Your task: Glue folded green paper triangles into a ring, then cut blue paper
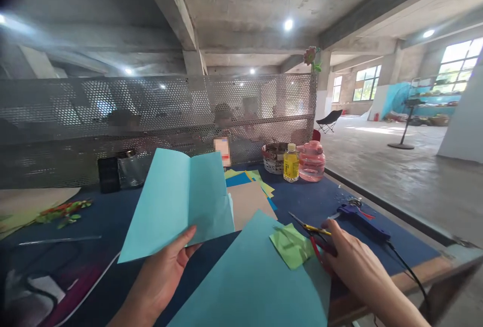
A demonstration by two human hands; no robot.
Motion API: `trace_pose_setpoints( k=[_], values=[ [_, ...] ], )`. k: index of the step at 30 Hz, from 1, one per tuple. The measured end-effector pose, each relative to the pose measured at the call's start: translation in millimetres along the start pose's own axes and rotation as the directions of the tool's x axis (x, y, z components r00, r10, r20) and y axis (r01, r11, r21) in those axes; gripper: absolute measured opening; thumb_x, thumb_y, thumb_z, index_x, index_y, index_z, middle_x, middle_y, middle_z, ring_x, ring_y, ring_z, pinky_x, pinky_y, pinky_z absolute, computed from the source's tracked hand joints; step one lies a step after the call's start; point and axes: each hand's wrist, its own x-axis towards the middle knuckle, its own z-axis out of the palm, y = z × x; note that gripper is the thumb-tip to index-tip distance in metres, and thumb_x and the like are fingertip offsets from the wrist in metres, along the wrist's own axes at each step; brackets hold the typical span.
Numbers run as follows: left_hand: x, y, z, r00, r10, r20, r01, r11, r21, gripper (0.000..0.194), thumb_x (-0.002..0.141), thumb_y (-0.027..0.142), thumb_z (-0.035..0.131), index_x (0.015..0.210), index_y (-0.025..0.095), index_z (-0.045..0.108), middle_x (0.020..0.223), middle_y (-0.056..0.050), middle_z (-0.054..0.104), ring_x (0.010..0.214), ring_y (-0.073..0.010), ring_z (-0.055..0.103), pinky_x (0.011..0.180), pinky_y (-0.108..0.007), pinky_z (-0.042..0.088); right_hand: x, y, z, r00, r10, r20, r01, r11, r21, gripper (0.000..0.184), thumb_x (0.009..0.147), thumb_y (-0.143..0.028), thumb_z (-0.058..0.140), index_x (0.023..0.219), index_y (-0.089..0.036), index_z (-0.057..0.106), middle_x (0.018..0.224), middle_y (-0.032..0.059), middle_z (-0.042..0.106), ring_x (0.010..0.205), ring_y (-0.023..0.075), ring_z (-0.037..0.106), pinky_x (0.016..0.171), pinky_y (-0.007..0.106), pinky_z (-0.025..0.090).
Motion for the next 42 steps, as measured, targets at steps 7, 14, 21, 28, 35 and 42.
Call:
trace_pose_setpoints(
  k=[7, 14, 21, 28, 35, 42],
  values=[
    [7.3, -1.6, -0.9, 1.000, -0.013, -0.026, 0.013, 1.000, -0.016, 0.050, 0.081, 0.002, 0.062, 0.125, 0.026, 0.055, 0.120, -0.007, 0.066, 0.104, -0.0242, 0.066, 0.071, -0.029, 0.061, 6.4, -20.2, -0.8, 0.998, 0.053, 0.044, -0.055, 0.998, 0.035, 0.031, 0.083, -0.040, 0.042, 0.105, -0.023, 0.056, 0.092, 0.0097, 0.074, 0.071, 0.0283, 0.070, 0.055, 0.034, 0.050],
    [10.9, -0.5, -3.2, 0.999, -0.013, -0.040, 0.011, 0.999, -0.035, 0.051, 0.080, 0.005, 0.064, 0.125, 0.026, 0.055, 0.119, -0.007, 0.066, 0.108, -0.0275, 0.064, 0.078, -0.036, 0.060, -18.7, -71.4, 7.4, 0.971, -0.218, 0.102, 0.171, 0.923, 0.345, 0.024, 0.081, -0.030, 0.055, 0.105, -0.032, 0.056, 0.085, 0.0009, 0.070, 0.074, 0.0209, 0.067, 0.064, 0.027, 0.051],
    [11.9, -0.2, -2.5, 1.000, -0.006, -0.019, 0.005, 0.999, -0.039, 0.050, 0.078, 0.004, 0.065, 0.123, 0.025, 0.057, 0.122, -0.007, 0.065, 0.110, -0.0283, 0.063, 0.074, -0.034, 0.061, -17.9, -105.0, 16.3, 0.889, -0.393, 0.234, 0.277, 0.870, 0.408, 0.027, 0.083, -0.013, 0.043, 0.103, -0.026, 0.056, 0.091, 0.0042, 0.068, 0.081, 0.0200, 0.065, 0.069, 0.029, 0.051],
    [18.2, 9.2, 10.3, 1.000, -0.005, 0.001, 0.005, 0.998, -0.057, 0.043, 0.080, 0.002, 0.062, 0.117, 0.022, 0.061, 0.113, -0.007, 0.069, 0.105, -0.0259, 0.065, 0.074, -0.034, 0.061, 10.2, -108.5, 24.5, 0.938, -0.328, 0.113, 0.236, 0.841, 0.487, 0.027, 0.091, -0.030, 0.044, 0.116, -0.024, 0.053, 0.093, 0.0073, 0.065, 0.082, 0.0206, 0.063, 0.074, 0.033, 0.051],
    [43.6, 19.3, 21.0, 0.998, 0.041, 0.051, -0.030, 0.979, -0.201, 0.038, 0.076, -0.002, 0.062, 0.109, 0.017, 0.064, 0.097, -0.006, 0.074, 0.081, -0.0186, 0.072, 0.070, -0.026, 0.060, 21.1, -131.6, -3.2, 0.825, -0.423, 0.375, -0.135, 0.498, 0.857, 0.045, 0.088, -0.063, 0.042, 0.111, -0.025, 0.048, 0.078, -0.0015, 0.049, 0.067, 0.0139, 0.050, 0.066, 0.028, 0.047],
    [61.5, 17.5, 9.5, 0.998, 0.052, 0.041, -0.041, 0.968, -0.248, 0.038, 0.079, -0.006, 0.057, 0.109, 0.016, 0.064, 0.095, -0.006, 0.075, 0.077, -0.0172, 0.072, 0.066, -0.025, 0.060, 36.7, -166.2, -4.3, 0.693, -0.591, 0.413, -0.192, 0.402, 0.896, 0.049, 0.088, -0.069, 0.033, 0.094, -0.021, 0.045, 0.076, 0.0004, 0.047, 0.069, 0.0155, 0.048, 0.073, 0.033, 0.043]
  ],
)
